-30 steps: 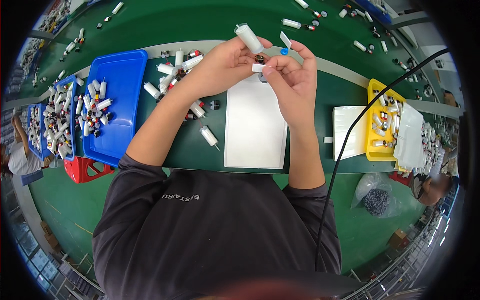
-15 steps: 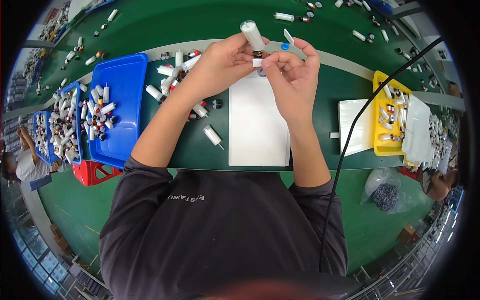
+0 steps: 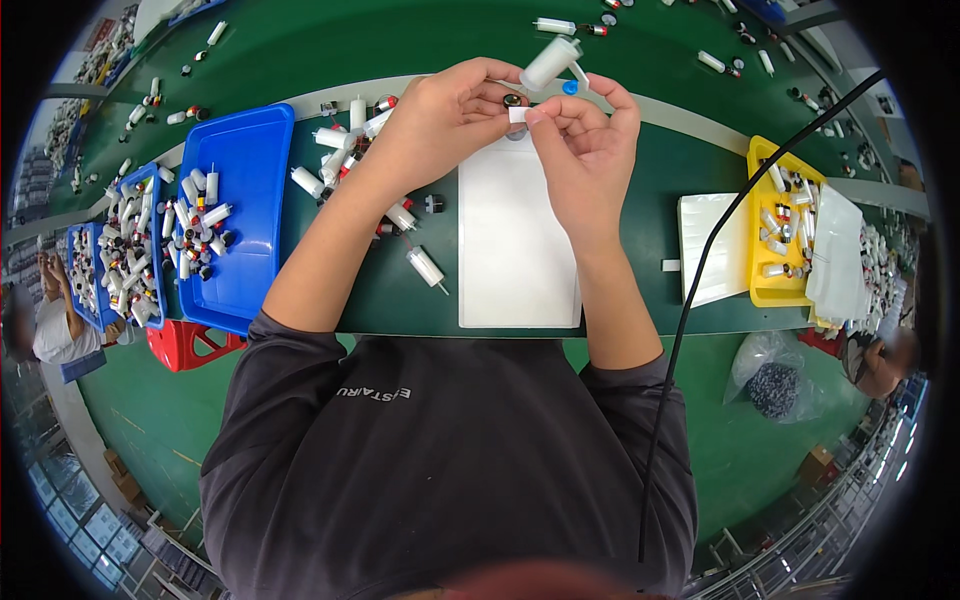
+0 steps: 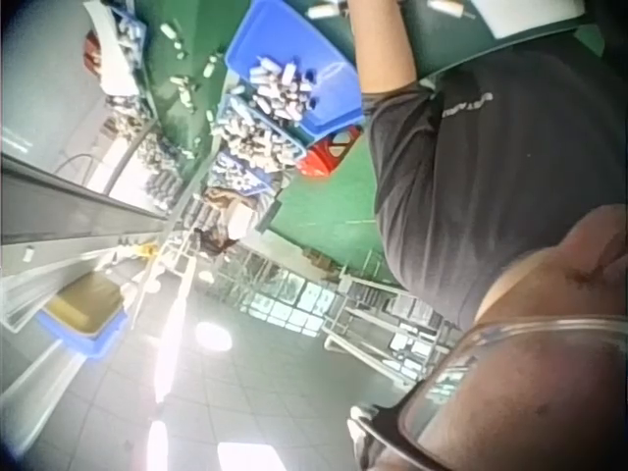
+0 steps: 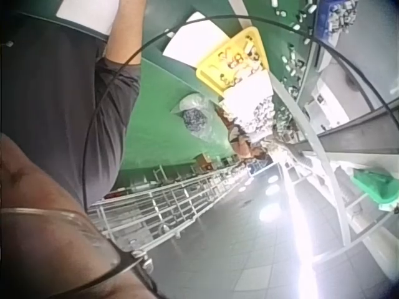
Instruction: The person picks up a motor and a plastic tube, wraps a white sticker around the motor, and inserts it into the tube. They repeat this process for several units, placing them into a blue tray and occasionally moving sheets of paper.
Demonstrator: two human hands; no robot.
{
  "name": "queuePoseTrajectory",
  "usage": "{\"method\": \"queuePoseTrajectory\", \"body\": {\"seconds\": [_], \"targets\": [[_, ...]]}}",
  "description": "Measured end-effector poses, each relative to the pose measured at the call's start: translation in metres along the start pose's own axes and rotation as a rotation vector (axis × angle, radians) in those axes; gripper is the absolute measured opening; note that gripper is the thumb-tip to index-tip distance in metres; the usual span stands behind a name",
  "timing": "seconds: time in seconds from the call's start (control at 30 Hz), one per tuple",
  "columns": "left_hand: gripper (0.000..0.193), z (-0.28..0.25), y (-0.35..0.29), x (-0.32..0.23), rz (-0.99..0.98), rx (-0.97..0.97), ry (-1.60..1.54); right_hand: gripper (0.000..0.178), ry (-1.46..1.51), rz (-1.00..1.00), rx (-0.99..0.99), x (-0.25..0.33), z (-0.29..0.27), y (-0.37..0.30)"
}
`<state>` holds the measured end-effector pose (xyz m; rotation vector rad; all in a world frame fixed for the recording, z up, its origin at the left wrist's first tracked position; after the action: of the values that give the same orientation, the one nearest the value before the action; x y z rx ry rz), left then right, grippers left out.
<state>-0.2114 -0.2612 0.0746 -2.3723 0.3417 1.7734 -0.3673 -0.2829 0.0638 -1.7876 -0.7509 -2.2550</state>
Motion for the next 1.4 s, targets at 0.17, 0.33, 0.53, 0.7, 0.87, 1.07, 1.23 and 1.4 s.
{"method": "queuePoseTrajectory", "body": {"seconds": [0.17,0.33,0.53,0.7,0.87,1.07,1.23,1.4], "targets": [[0.042,0.002,0.002,0.004,0.041,0.032,-0.124,0.058,0.1,0.07,-0.002,-0.002,-0.005,0.002],[0.042,0.004,0.003,0.003,0.094,0.133,-0.214,0.06,0.075,0.096,0.044,0.0,-0.005,0.002],[0.043,0.005,0.002,0.003,0.074,0.19,-0.217,0.06,0.041,0.12,0.04,0.003,-0.006,0.001],[0.04,0.008,-0.001,-0.003,0.087,0.222,-0.252,0.059,0.039,0.117,0.034,0.007,-0.007,0.0],[0.032,0.006,0.002,0.01,0.096,0.134,-0.353,0.059,-0.002,0.042,0.004,0.011,-0.005,-0.003],[0.027,0.001,0.002,-0.002,0.187,0.047,-0.422,0.065,-0.281,-0.303,0.003,0.027,0.002,-0.008],[0.036,-0.003,-0.001,-0.008,0.225,0.022,-0.369,0.066,-0.451,-0.327,-0.038,0.021,-0.004,-0.006],[0.039,0.0,-0.001,-0.007,0.186,0.043,-0.359,0.06,-0.297,-0.389,-0.021,0.019,-0.004,-0.005]]}}
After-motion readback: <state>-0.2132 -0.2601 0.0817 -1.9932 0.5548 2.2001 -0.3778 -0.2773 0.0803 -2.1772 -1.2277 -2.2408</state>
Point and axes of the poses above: each hand's wrist, its own y-axis towards the middle knuckle, its own z-axis out of the palm, x = y × z, the point moved 6 cm from there along y, towards the middle knuckle, and after that the axes turned 13 degrees about x, right-handed, at the moved point
